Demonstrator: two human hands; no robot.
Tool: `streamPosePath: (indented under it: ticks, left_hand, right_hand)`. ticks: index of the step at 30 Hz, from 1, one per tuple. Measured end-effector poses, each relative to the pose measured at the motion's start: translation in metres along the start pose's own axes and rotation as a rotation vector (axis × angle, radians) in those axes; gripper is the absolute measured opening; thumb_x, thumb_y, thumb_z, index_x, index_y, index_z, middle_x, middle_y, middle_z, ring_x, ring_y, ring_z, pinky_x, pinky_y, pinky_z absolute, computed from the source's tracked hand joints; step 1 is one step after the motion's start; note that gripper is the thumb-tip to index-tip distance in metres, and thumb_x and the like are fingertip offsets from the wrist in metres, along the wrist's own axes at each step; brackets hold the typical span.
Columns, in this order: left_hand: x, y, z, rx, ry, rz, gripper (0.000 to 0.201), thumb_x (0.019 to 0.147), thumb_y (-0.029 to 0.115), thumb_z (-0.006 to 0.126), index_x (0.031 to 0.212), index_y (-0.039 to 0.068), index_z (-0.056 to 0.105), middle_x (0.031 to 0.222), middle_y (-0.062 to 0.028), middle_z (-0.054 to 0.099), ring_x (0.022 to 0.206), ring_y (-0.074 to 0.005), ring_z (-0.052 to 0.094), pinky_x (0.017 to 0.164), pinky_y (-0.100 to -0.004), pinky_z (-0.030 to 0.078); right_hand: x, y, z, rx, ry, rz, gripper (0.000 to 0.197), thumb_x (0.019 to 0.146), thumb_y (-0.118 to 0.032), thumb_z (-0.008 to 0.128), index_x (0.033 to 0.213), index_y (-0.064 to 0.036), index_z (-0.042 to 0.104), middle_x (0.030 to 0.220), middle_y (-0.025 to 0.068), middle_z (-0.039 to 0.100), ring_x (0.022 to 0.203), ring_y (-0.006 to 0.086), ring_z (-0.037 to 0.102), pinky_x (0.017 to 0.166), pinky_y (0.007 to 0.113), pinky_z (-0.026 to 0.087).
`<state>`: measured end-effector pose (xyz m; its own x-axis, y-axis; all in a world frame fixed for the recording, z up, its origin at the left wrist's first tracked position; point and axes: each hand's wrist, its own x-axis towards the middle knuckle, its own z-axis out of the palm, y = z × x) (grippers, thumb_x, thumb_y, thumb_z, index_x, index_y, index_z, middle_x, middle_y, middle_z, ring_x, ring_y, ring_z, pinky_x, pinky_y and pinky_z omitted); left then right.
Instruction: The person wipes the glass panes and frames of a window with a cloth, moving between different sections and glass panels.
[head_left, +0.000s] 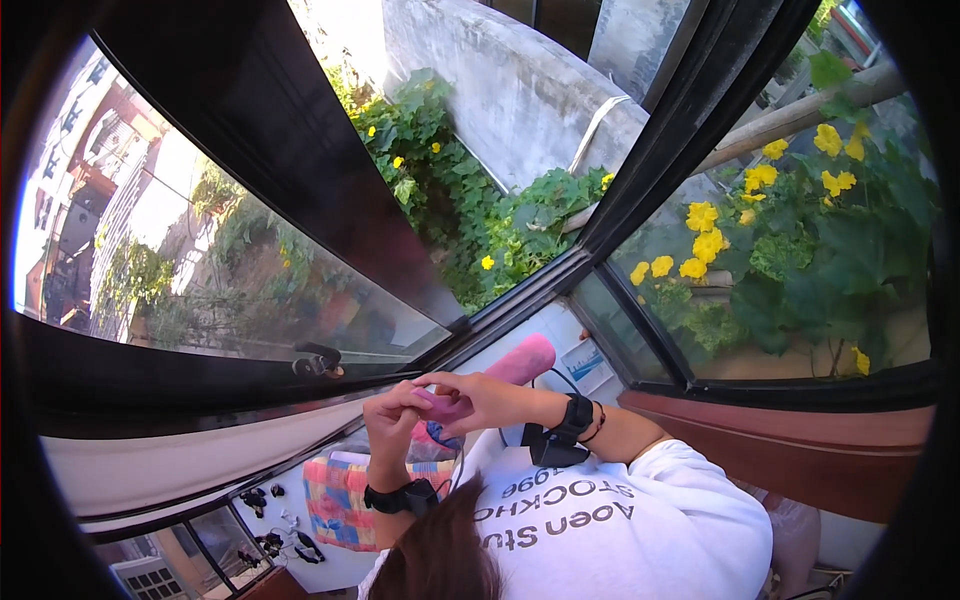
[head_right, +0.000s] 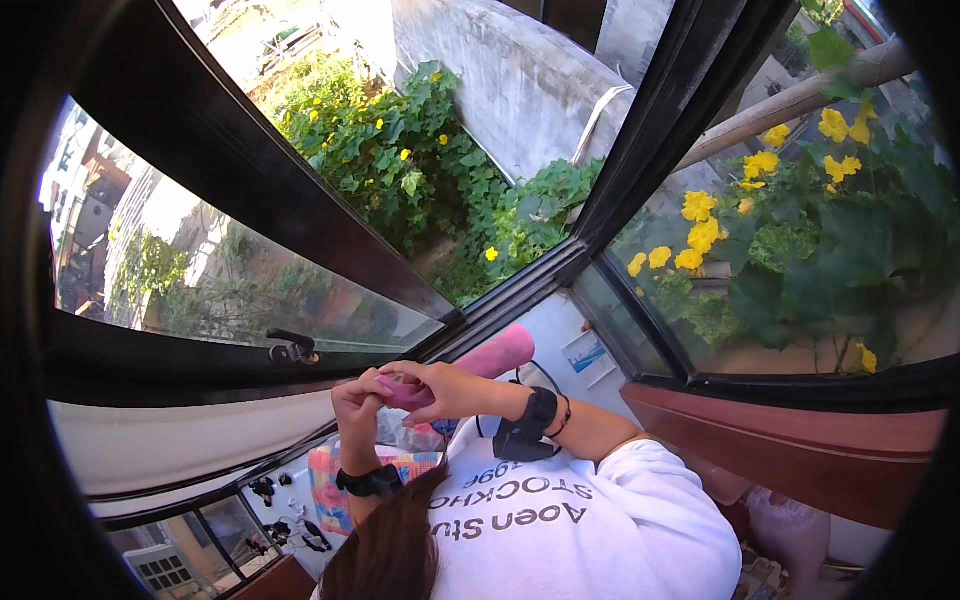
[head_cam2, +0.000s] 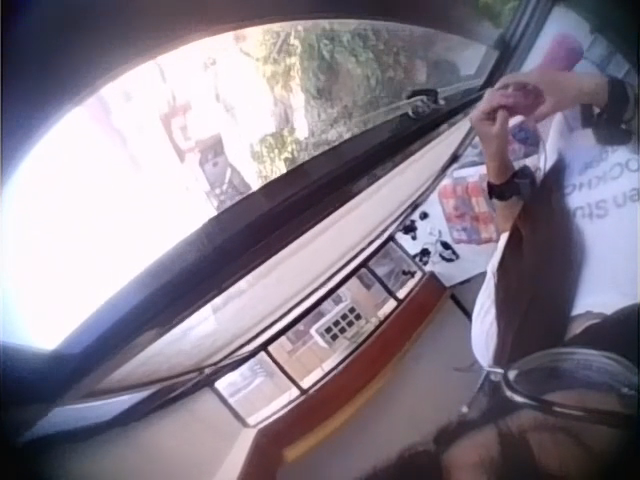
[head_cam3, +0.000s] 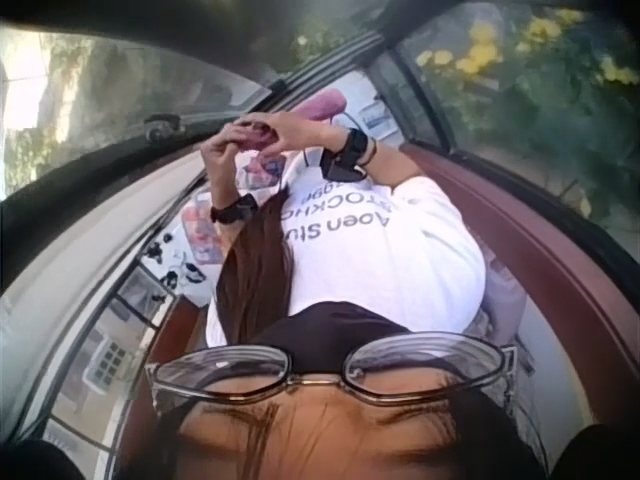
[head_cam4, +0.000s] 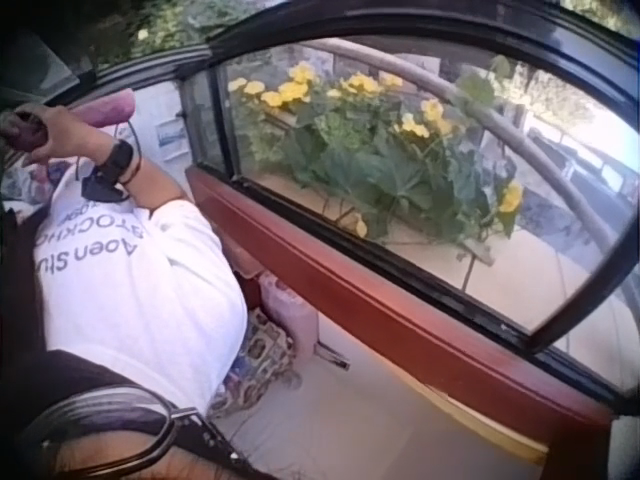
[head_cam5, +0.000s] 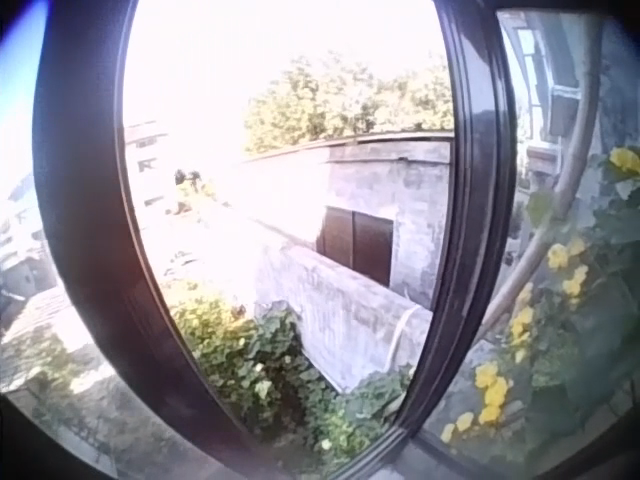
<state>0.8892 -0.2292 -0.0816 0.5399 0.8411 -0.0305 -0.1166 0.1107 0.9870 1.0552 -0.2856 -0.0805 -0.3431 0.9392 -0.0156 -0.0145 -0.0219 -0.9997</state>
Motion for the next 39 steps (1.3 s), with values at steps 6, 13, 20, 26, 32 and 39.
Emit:
streamPosePath:
  ticks: [6,13,20,26,32,39]
  left_hand:
    - [-0.017,0.018,-0.009,0.103,0.118,0.131,0.02,0.061,-0.016,0.045,0.067,-0.004,0.06,0.064,-0.0063,0.055,0.062,-0.0114,0.045,0.053,-0.0198,0.036]
    - [-0.04,0.039,-0.011,0.2,0.246,0.312,0.021,0.06,-0.014,0.045,0.069,-0.003,0.061,0.065,-0.0066,0.054,0.061,-0.0119,0.047,0.052,-0.0187,0.036]
    - [-0.044,0.047,-0.01,0.557,0.385,0.48,0.031,0.065,-0.008,0.054,0.093,0.004,0.061,0.078,-0.0092,0.054,0.072,-0.0199,0.052,0.062,-0.0244,0.042]
    - [-0.028,0.097,0.025,0.637,0.193,0.423,0.06,0.068,-0.006,0.05,0.124,0.004,0.033,0.104,-0.0134,0.049,0.073,-0.017,0.053,0.066,-0.0247,0.044]
    - [0.028,0.146,0.059,0.487,0.247,0.999,0.07,0.069,-0.003,0.045,0.129,-0.004,0.01,0.128,-0.0235,0.026,0.104,-0.0312,0.047,0.085,-0.0374,0.037]
    - [0.107,0.181,0.071,1.013,0.747,1.099,0.067,0.066,0.008,0.051,0.124,-0.007,0.023,0.118,-0.0256,0.034,0.092,-0.0422,0.044,0.08,-0.0428,0.036]
  right_hand:
    - [0.007,0.021,-0.015,-0.565,0.099,-0.056,0.023,0.06,-0.016,0.066,0.081,-0.0088,0.06,0.074,0.0073,0.057,0.072,0.0246,0.054,0.061,0.032,0.043]
    - [0.003,0.046,-0.038,-1.036,0.076,-0.064,0.015,0.06,-0.015,0.059,0.074,-0.0159,0.065,0.065,0.0028,0.056,0.065,0.0215,0.053,0.056,0.032,0.043]
    - [0.017,0.008,-0.086,-1.069,0.323,-0.071,0.018,0.078,-0.015,0.049,0.087,-0.0052,0.061,0.062,0.0137,0.058,0.058,0.0254,0.058,0.052,0.032,0.043]
    - [0.025,-0.048,-0.105,-0.402,0.82,-0.616,0.025,0.088,-0.014,0.039,0.107,-0.0004,0.047,0.086,0.0096,0.055,0.069,0.0143,0.054,0.057,0.022,0.044]
    - [0.069,-0.105,-0.116,-0.77,1.064,-0.993,0.049,0.084,-0.027,0.047,0.124,-0.0056,0.028,0.122,0.0162,0.035,0.108,0.0283,0.04,0.089,0.036,0.034]
    - [0.129,-0.168,-0.116,-0.36,0.658,-1.046,0.056,0.084,-0.031,0.045,0.127,-0.0032,0.022,0.126,0.0161,0.032,0.114,0.0268,0.035,0.093,0.035,0.031]
